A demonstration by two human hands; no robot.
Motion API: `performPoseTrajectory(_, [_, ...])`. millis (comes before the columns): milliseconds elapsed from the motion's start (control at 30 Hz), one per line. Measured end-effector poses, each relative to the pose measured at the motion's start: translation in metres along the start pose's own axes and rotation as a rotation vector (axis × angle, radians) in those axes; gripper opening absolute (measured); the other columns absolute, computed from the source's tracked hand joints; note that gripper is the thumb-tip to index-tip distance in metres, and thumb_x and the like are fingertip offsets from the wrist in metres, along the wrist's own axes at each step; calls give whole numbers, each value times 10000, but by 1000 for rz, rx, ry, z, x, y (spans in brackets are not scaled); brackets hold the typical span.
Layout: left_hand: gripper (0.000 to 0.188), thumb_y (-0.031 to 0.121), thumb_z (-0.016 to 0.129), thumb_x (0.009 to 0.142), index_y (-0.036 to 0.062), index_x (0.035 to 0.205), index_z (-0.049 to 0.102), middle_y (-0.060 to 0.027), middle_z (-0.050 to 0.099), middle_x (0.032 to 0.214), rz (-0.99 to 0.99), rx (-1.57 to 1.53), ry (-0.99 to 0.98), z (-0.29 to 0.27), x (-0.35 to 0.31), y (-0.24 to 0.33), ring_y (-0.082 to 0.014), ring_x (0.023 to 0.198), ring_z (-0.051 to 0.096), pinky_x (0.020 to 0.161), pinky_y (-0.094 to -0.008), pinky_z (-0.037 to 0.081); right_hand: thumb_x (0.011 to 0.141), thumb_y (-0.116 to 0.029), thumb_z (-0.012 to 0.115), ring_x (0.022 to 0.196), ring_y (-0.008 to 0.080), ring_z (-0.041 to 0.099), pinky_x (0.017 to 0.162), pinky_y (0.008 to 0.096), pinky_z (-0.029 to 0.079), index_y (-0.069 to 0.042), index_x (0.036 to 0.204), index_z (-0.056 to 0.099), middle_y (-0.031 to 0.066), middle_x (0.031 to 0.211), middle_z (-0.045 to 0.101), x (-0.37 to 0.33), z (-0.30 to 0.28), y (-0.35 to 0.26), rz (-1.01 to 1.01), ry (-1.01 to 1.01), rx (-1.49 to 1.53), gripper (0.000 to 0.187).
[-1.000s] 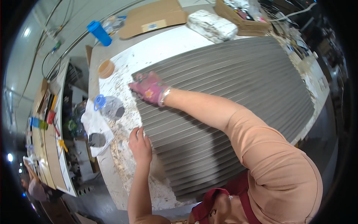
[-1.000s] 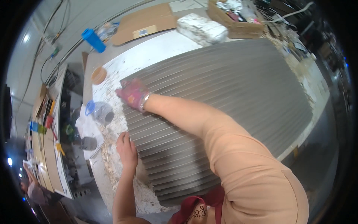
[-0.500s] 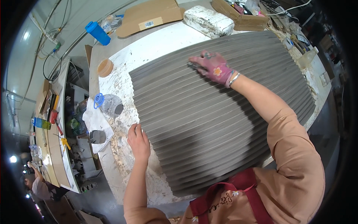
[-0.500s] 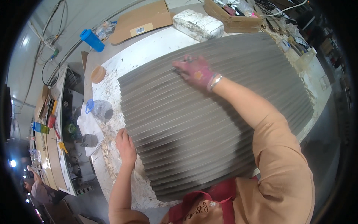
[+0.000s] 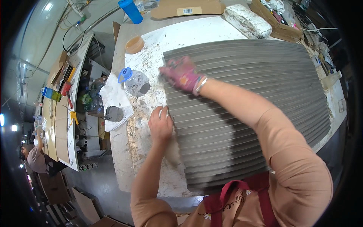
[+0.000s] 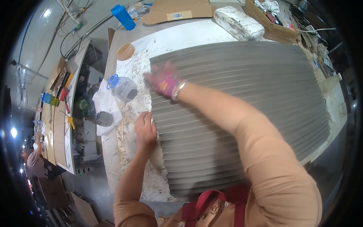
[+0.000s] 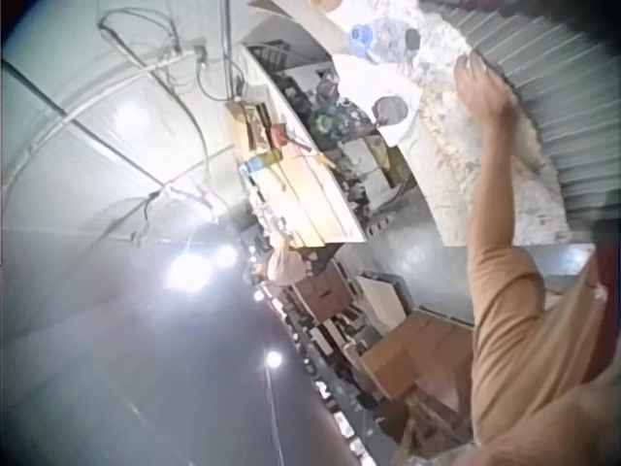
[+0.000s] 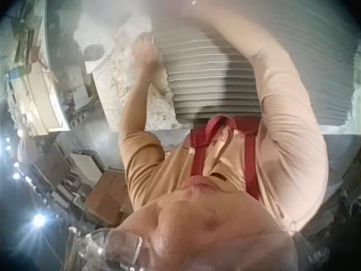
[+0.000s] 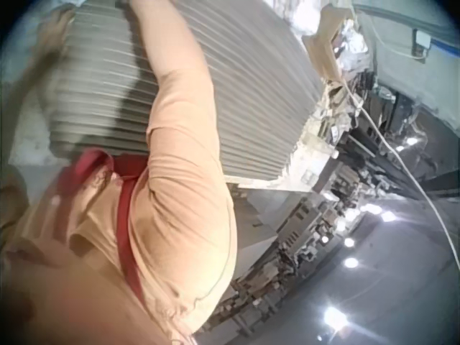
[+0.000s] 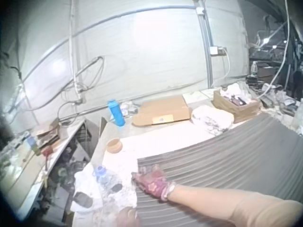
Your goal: The person wipes a grooved grey board with a cloth and liquid, then uses a metal scraper to clean the surface.
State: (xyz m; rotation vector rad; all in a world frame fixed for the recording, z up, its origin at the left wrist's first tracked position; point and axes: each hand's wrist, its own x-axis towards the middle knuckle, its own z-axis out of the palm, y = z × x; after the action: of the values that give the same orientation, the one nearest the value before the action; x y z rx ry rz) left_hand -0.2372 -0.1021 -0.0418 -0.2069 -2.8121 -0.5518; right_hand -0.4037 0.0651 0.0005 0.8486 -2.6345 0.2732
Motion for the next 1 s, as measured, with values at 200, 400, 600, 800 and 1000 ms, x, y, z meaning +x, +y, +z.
performPoseTrajectory(200, [365, 127, 555, 846, 77, 1207, 556, -92, 502, 1234, 31, 28, 50, 7, 0, 5, -274, 1177, 462, 950, -414, 349, 816, -244, 596, 865, 283, 641, 737, 425, 428, -204, 1274, 518, 95, 1069, 630, -17, -51, 71, 212, -163, -98, 467])
performPoseTrajectory(400, [372, 123, 551, 848, 88, 1218, 553, -90, 495, 1240, -6, 50, 23, 2, -4, 1, -271, 1188, 454, 966, -417, 344, 899, -328, 510, 1043, 254, 540, 887, 432, 358, -204, 1168, 575, 53, 1054, 636, -7, -15, -34, 21, -153, 238, 304])
performPoseTrajectory(600, [375, 120, 542, 854, 91, 1228, 548, -104, 488, 1258, -15, 87, -37, 0, 2, 12, -287, 1203, 444, 975, -433, 343, 875, -304, 527, 1228, 329, 501, 991, 537, 344, -217, 1268, 531, 73, 1254, 588, -67, -71, 92, 300, -247, -150, 403])
performPoseTrajectory(800, [394, 76, 541, 843, 24, 1233, 520, -162, 491, 1271, 1, 36, -16, 2, -3, 4, -348, 1183, 454, 968, -459, 349, 860, -261, 558, 1067, 302, 572, 940, 497, 372, -189, 1251, 521, 86, 1048, 648, -9, -32, -26, 379, -178, 454, 400])
performPoseTrajectory(1000, [387, 105, 541, 862, 35, 1243, 521, -150, 478, 1286, 27, 62, -9, 1, -2, 7, -330, 1206, 437, 974, -449, 336, 887, -217, 510, 1169, 310, 539, 975, 563, 346, -209, 1271, 504, 135, 1226, 592, -129, -44, 166, 268, 118, -98, 384])
